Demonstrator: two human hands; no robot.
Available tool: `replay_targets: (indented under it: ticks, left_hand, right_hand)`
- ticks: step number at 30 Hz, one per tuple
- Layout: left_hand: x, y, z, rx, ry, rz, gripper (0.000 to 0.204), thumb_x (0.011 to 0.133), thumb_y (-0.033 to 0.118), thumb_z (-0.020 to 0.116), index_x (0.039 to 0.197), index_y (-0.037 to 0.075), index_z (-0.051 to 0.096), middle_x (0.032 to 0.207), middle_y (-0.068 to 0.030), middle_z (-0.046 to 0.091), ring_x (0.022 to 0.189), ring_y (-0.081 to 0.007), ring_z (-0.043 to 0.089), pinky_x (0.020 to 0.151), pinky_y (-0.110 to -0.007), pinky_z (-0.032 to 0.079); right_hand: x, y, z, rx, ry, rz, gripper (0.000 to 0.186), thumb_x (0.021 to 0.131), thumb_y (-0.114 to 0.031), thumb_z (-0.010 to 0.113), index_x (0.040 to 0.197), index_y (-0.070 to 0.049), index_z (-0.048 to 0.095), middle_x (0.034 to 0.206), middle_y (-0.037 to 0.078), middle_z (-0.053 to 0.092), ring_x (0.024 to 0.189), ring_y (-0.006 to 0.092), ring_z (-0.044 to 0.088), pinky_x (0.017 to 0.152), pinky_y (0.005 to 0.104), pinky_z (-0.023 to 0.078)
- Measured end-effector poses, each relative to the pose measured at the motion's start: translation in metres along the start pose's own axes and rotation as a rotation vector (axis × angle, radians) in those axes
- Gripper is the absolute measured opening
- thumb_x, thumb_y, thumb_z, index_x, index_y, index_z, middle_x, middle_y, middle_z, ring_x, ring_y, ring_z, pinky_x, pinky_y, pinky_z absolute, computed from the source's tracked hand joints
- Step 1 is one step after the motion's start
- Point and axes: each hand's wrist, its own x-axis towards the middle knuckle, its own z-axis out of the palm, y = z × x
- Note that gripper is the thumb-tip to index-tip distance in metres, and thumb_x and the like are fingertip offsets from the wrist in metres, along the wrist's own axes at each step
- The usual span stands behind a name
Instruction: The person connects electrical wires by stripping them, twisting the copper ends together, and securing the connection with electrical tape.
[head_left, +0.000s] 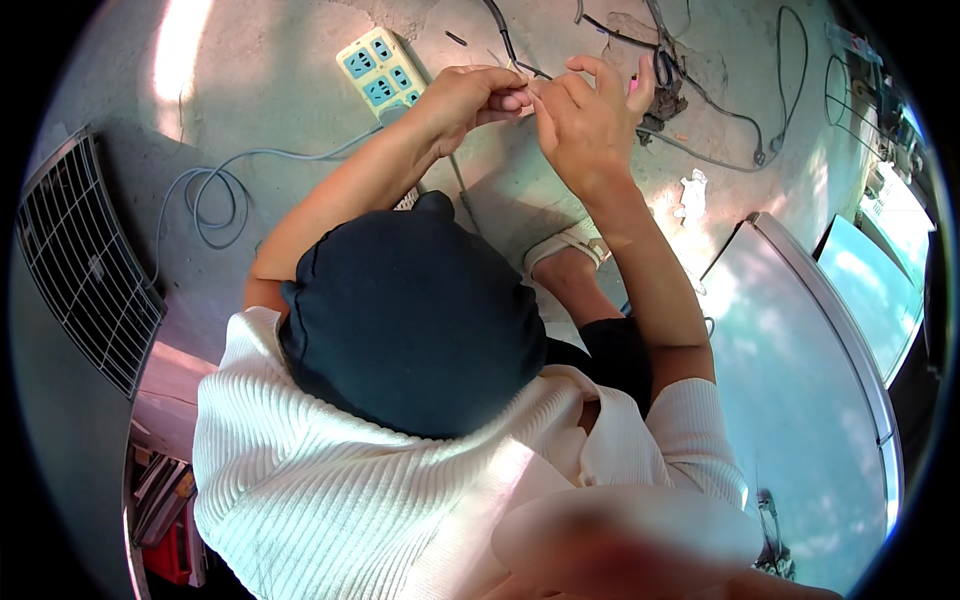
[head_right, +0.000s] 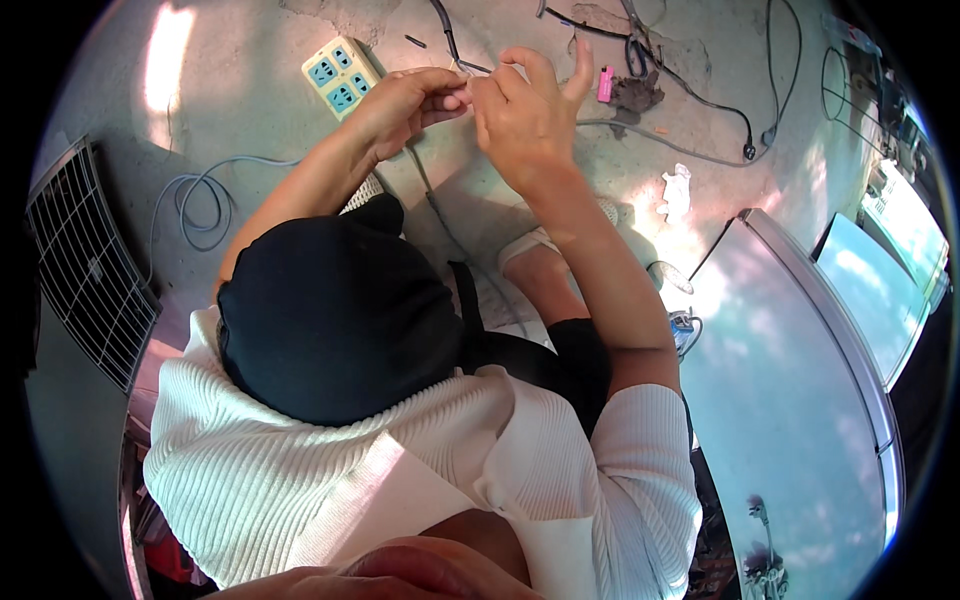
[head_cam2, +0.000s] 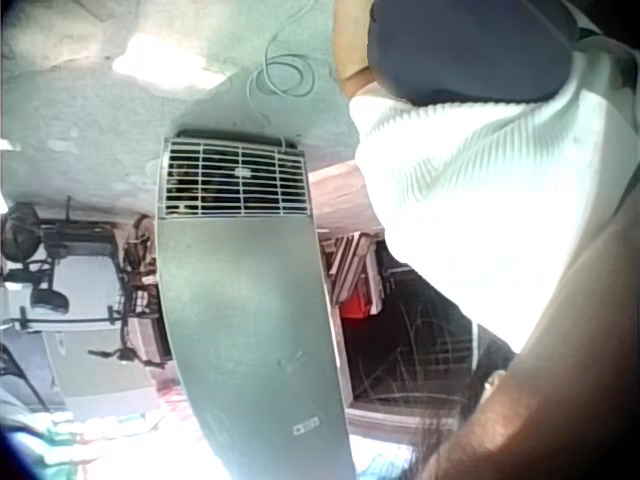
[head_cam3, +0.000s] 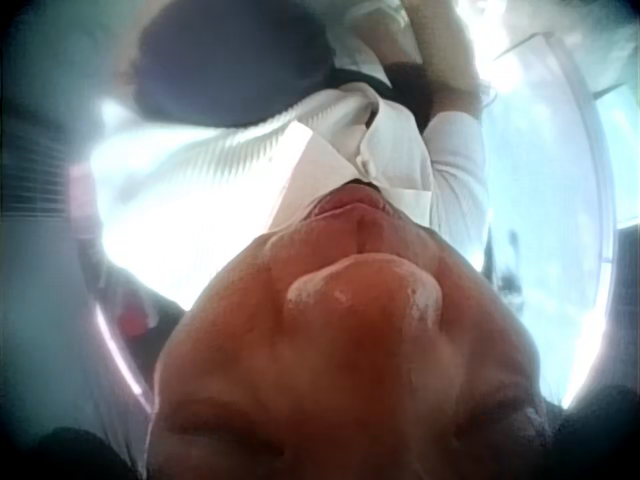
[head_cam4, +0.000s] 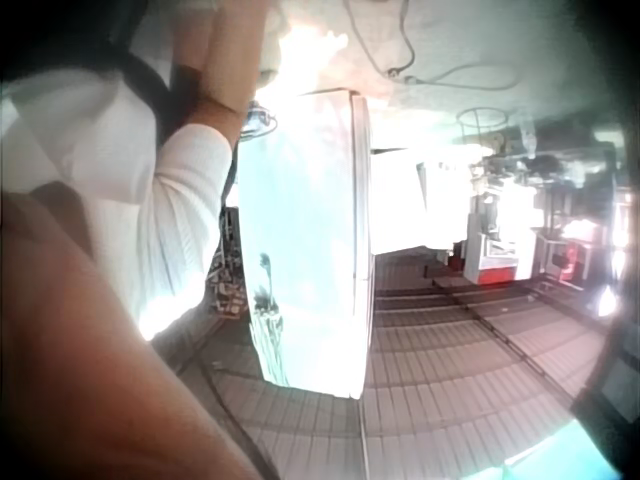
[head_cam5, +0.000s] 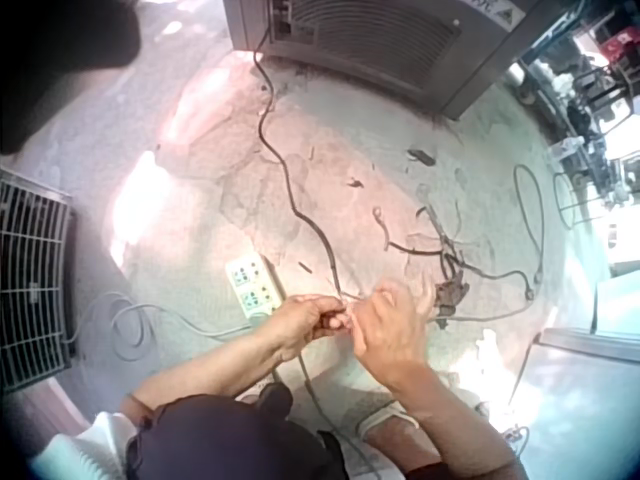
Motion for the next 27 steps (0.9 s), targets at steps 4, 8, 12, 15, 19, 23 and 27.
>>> replay_targets:
  ticks: [4,8,12,15,19,23,27]
  left_hand:
    - [-0.004,0.007,0.0,0.178,0.007,-0.013,0.017,0.091,0.016,0.058,0.093,0.001,0.067,0.085,-0.004,0.068,0.074,-0.0096,0.062,0.08,-0.025,0.054]
    - [0.007,-0.005,-0.016,0.314,-0.054,0.117,0.016,0.089,0.02,0.063,0.088,0.004,0.068,0.082,-0.0006,0.066,0.074,-0.0079,0.061,0.078,-0.023,0.052]
    - [0.006,-0.002,-0.019,0.218,-0.025,0.038,0.017,0.089,0.022,0.066,0.084,0.006,0.068,0.078,0.0022,0.064,0.074,-0.0062,0.059,0.078,-0.022,0.051]
    - [0.006,0.003,-0.021,0.277,-0.048,0.092,0.02,0.09,0.026,0.065,0.084,0.006,0.066,0.077,0.0037,0.062,0.074,-0.0055,0.058,0.079,-0.023,0.051]
    - [0.006,0.01,-0.019,0.369,-0.096,0.162,0.022,0.092,0.028,0.064,0.089,0.007,0.065,0.08,0.0042,0.06,0.075,-0.0055,0.057,0.081,-0.024,0.051]
    - [-0.014,0.032,0.015,0.473,-0.159,0.185,0.018,0.094,0.027,0.061,0.095,0.009,0.063,0.087,0.0043,0.06,0.082,-0.0053,0.056,0.084,-0.025,0.049]
    - [-0.03,0.057,0.058,0.587,-0.206,0.217,0.017,0.095,0.025,0.059,0.094,0.009,0.063,0.086,0.0053,0.059,0.08,-0.0044,0.054,0.084,-0.024,0.048]
  right_hand:
    - [-0.008,0.001,0.002,-0.01,0.02,-0.079,0.01,0.07,-0.014,0.068,0.08,-0.013,0.069,0.077,-0.004,0.056,0.1,0.0154,0.054,0.103,0.0648,0.019]
    - [-0.013,-0.004,0.004,0.052,-0.067,-0.044,0.014,0.075,-0.014,0.066,0.088,-0.013,0.07,0.082,-0.004,0.059,0.1,0.0168,0.054,0.104,0.062,0.02]
    - [-0.01,0.003,0.002,0.386,-0.168,0.29,0.018,0.084,-0.017,0.061,0.099,-0.01,0.068,0.092,-0.001,0.062,0.104,0.0201,0.053,0.107,0.0488,0.025]
    - [-0.006,0.018,0.006,0.815,-0.193,0.555,0.028,0.09,-0.024,0.057,0.113,-0.008,0.061,0.106,0.007,0.061,0.111,0.0223,0.051,0.105,0.0411,0.032]
    - [0.003,0.042,-0.007,1.294,-0.323,0.74,0.061,0.088,-0.038,0.063,0.135,-0.007,0.042,0.128,0.02,0.05,0.123,0.027,0.046,0.101,0.0415,0.037]
    - [-0.002,0.071,-0.027,1.012,-0.59,0.393,0.108,0.066,-0.046,0.082,0.147,-0.009,0.021,0.134,0.022,0.045,0.13,0.0316,0.04,0.104,0.0408,0.036]
    - [0.012,0.079,-0.06,0.988,-0.633,0.277,0.096,0.07,-0.041,0.081,0.142,-0.008,0.026,0.12,0.017,0.051,0.103,0.0244,0.055,0.088,0.0343,0.045]
